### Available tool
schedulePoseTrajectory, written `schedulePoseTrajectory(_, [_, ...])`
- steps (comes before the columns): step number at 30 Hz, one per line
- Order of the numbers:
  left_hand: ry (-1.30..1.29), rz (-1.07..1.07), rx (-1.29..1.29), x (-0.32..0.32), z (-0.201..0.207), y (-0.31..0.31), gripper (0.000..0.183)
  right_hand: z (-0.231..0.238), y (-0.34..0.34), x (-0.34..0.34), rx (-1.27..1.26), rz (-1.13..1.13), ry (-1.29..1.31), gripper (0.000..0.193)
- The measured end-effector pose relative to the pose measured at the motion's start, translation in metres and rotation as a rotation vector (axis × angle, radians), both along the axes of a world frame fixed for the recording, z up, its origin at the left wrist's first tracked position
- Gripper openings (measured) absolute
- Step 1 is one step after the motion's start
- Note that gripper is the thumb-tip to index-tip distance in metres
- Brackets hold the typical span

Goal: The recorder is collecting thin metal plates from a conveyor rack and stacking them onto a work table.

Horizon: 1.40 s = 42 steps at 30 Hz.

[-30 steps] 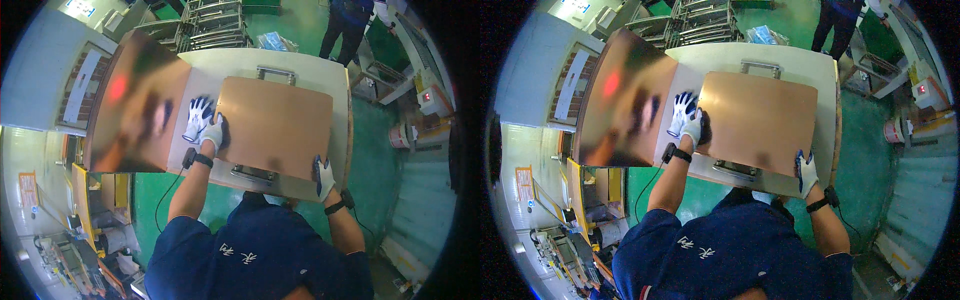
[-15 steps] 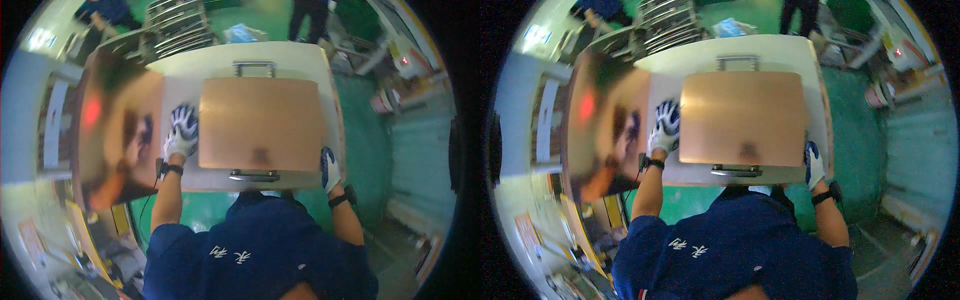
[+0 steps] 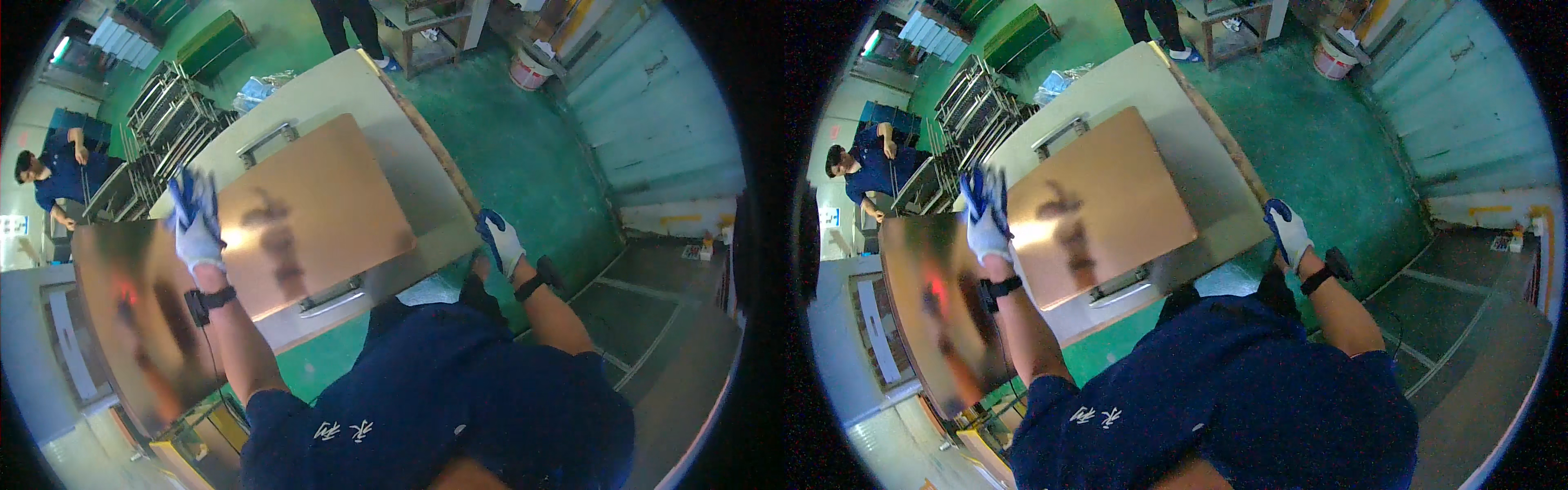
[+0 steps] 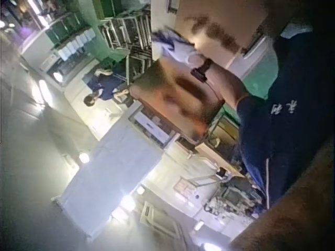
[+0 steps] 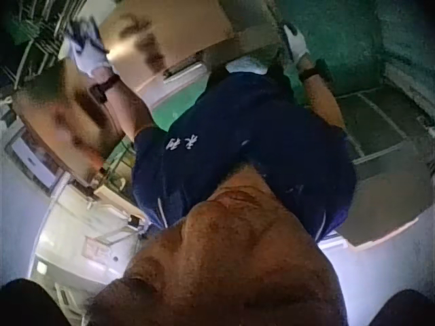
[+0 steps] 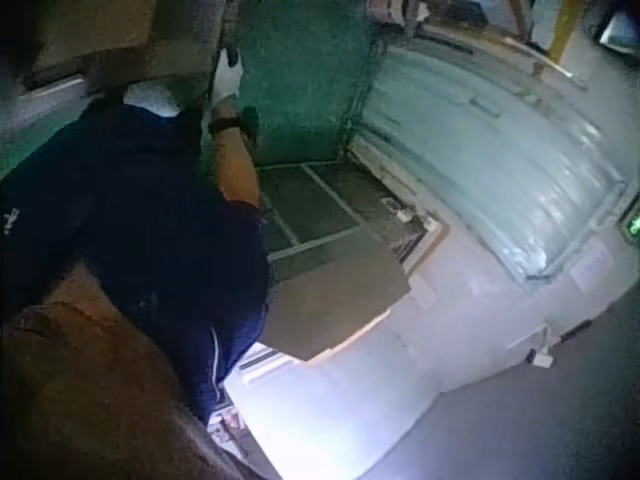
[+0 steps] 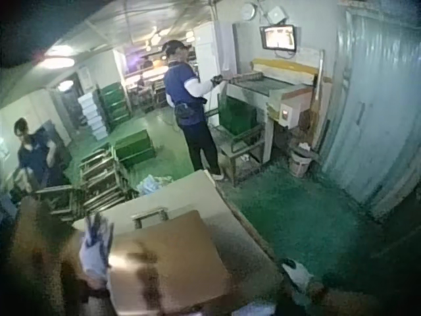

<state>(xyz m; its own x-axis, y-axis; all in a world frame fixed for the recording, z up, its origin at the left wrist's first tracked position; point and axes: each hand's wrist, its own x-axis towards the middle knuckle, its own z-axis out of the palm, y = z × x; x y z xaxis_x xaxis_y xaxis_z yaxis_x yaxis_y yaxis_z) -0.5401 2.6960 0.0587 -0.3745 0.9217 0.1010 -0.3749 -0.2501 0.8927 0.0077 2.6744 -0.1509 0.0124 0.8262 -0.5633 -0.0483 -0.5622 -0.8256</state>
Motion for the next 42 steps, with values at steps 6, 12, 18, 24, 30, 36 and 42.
schedulePoseTrajectory(6, [1.212,0.091,-0.608,0.265,0.008,0.045,0.04,-0.02,0.013,0.124,0.184,0.115,-0.15,0.039])
schedulePoseTrajectory(12, [2.126,-0.226,-0.454,0.402,-0.139,-0.005,0.048,-0.014,0.039,0.228,0.011,-0.021,-0.007,0.037])
schedulePoseTrajectory(18, [1.857,-0.255,-1.062,0.4,-0.162,-0.064,0.045,-0.018,0.065,0.283,0.007,0.065,-0.057,0.036])
schedulePoseTrajectory(24, [1.506,-0.065,-1.295,0.42,-0.124,-0.047,0.077,-0.017,0.104,0.275,0.017,0.292,-0.095,0.039])
schedulePoseTrajectory(30, [1.436,0.217,-1.045,0.425,-0.122,-0.08,0.078,-0.025,0.166,0.282,0.05,0.41,-0.227,0.038])
schedulePoseTrajectory(36, [1.246,0.374,-0.747,0.484,-0.123,-0.056,0.052,-0.056,0.228,0.311,0.081,0.353,-0.071,0.038])
schedulePoseTrajectory(42, [0.488,0.021,-0.817,0.58,-0.12,0.083,0.036,0.009,0.262,0.324,0.204,0.459,-0.069,0.043])
